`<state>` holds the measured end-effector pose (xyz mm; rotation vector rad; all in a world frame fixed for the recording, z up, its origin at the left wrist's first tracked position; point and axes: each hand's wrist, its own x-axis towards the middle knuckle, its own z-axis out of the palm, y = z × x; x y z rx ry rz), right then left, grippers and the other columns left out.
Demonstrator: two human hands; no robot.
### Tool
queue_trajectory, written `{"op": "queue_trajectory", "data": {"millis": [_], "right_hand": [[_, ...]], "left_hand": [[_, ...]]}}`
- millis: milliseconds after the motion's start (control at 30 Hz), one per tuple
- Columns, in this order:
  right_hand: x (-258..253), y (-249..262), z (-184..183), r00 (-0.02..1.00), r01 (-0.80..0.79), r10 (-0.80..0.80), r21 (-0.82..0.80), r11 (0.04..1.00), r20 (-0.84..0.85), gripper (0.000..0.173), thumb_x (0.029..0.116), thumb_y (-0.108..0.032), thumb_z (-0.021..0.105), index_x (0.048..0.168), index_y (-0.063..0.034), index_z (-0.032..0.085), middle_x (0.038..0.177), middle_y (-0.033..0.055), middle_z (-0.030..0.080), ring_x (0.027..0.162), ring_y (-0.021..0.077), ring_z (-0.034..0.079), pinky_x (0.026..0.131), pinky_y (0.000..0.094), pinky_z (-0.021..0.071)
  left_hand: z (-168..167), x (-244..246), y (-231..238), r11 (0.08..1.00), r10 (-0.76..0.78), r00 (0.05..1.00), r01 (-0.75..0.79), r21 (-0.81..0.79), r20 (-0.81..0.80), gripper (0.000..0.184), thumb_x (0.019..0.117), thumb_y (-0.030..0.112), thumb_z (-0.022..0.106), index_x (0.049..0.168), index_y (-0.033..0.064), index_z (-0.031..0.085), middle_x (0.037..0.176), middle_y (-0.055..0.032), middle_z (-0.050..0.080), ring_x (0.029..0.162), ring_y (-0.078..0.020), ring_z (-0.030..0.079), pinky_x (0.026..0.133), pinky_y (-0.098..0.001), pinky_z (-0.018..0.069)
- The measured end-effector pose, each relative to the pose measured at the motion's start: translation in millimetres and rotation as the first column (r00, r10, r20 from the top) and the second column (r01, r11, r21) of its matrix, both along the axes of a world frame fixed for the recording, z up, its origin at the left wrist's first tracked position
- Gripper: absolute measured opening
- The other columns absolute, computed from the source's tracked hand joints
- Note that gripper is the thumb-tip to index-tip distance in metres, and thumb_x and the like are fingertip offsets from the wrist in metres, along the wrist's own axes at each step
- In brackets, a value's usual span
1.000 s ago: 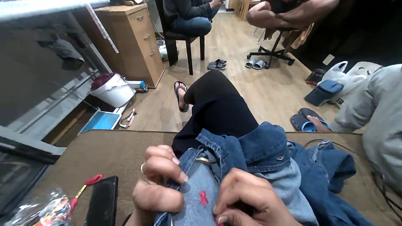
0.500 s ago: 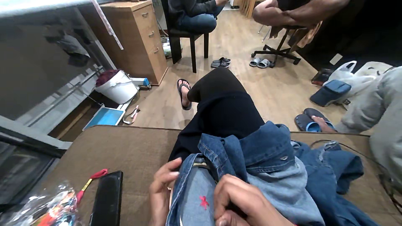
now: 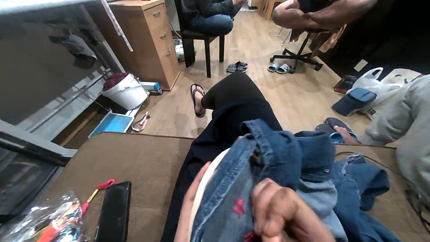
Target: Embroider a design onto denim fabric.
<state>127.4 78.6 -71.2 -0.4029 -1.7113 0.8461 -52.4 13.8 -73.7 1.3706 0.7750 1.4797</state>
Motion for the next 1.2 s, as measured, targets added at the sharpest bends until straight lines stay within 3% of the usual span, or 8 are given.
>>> {"op": "queue_trajectory", "data": {"millis": [67,133,267,400,867,1033,1133,1200], "right_hand": [[4,0,3,0.999,0.036,-0.035,0.049,0.998,-0.037,0.019,0.1071,-0.024,0.053,0.095,-0.0098,0.053,0.091,0.0032,0.06,0.094,0.0082,0.062,0.09,0.0215,0.0503],[7,2,2,0.995,0.038,-0.034,0.045,0.998,-0.089,0.017,0.1069,-0.024,0.054,0.096,-0.0108,0.054,0.092,0.0012,0.06,0.094,0.0064,0.063,0.089,0.0207,0.0519],[9,8,-4,0.989,0.034,-0.06,-0.193,0.981,-0.132,0.02,0.1056,-0.034,0.056,0.098,-0.0153,0.058,0.088,-0.0053,0.065,0.082,0.0016,0.067,0.074,0.0182,0.0586],[11,15,-16,0.984,-0.009,-0.061,-0.385,0.923,-0.169,0.019,0.1053,-0.032,0.055,0.1,-0.0135,0.056,0.087,-0.0035,0.063,0.066,0.0025,0.064,0.056,0.0175,0.0574],[21,9,-12,0.985,-0.002,-0.069,-0.415,0.91,-0.156,0.01,0.1029,-0.025,0.061,0.1,-0.0156,0.06,0.091,-0.0057,0.063,0.069,-0.0008,0.062,0.059,0.0152,0.0564],[30,6,-12,0.966,0.205,-0.171,-0.172,0.964,0.192,0.017,0.1052,-0.026,0.059,0.1,-0.0098,0.06,0.101,0.0005,0.066,0.077,-0.0016,0.063,0.062,0.0123,0.0547],[32,0,-3,0.83,0.27,-0.252,0.036,0.962,0.498,0.019,0.1061,-0.019,0.056,0.098,-0.0033,0.062,0.104,0.0119,0.07,0.094,0.0101,0.068,0.082,0.0197,0.0562],[29,-4,2,0.757,0.26,-0.265,0.097,0.961,0.598,0.015,0.1039,-0.013,0.057,0.097,-0.0023,0.065,0.095,0.0127,0.071,0.093,0.0182,0.069,0.087,0.027,0.0554]], "left_hand": [[3,1,4,0.996,-0.066,0.997,0.064,0.067,0.035,0.063,0.0949,0.009,0.071,0.152,0.0146,0.043,0.148,0.0091,0.055,0.133,-0.0035,0.053,0.114,-0.0292,0.0449],[8,10,10,0.997,-0.07,0.988,0.072,-0.01,0.135,0.044,0.0968,0.0,0.064,0.136,0.0205,0.059,0.13,0.0148,0.067,0.118,0.0012,0.062,0.105,-0.0232,0.0512],[11,26,20,0.919,0.188,0.931,-0.054,-0.39,0.314,0.036,0.0888,-0.015,0.059,0.116,0.0076,0.056,0.101,0.0025,0.077,0.094,-0.0078,0.074,0.088,-0.029,0.0616],[-11,21,22,0.921,0.175,0.963,-0.086,-0.381,0.205,0.037,0.0875,-0.01,0.069,0.119,0.0062,0.058,0.104,0.0035,0.077,0.097,-0.0078,0.074,0.091,-0.0295,0.061],[-31,21,22,0.932,0.191,0.974,-0.142,-0.335,0.119,0.046,0.0856,-0.004,0.075,0.125,-0.0026,0.052,0.109,-0.0019,0.075,0.101,-0.0116,0.073,0.095,-0.0318,0.0606],[-33,21,22,0.93,0.199,0.975,-0.154,-0.334,0.103,0.046,0.0849,-0.002,0.077,0.124,-0.0026,0.054,0.109,-0.0023,0.075,0.101,-0.0118,0.073,0.094,-0.032,0.0607],[-34,21,22,0.929,0.212,0.975,-0.178,-0.324,0.073,0.048,0.0849,-0.002,0.077,0.126,-0.0044,0.052,0.109,-0.0026,0.075,0.102,-0.0113,0.073,0.095,-0.0319,0.0605],[-34,21,22,0.931,0.22,0.975,-0.2,-0.307,0.032,0.049,0.0845,-0.001,0.077,0.126,-0.0054,0.052,0.109,-0.0019,0.075,0.102,-0.0103,0.073,0.095,-0.0314,0.0604]]}}
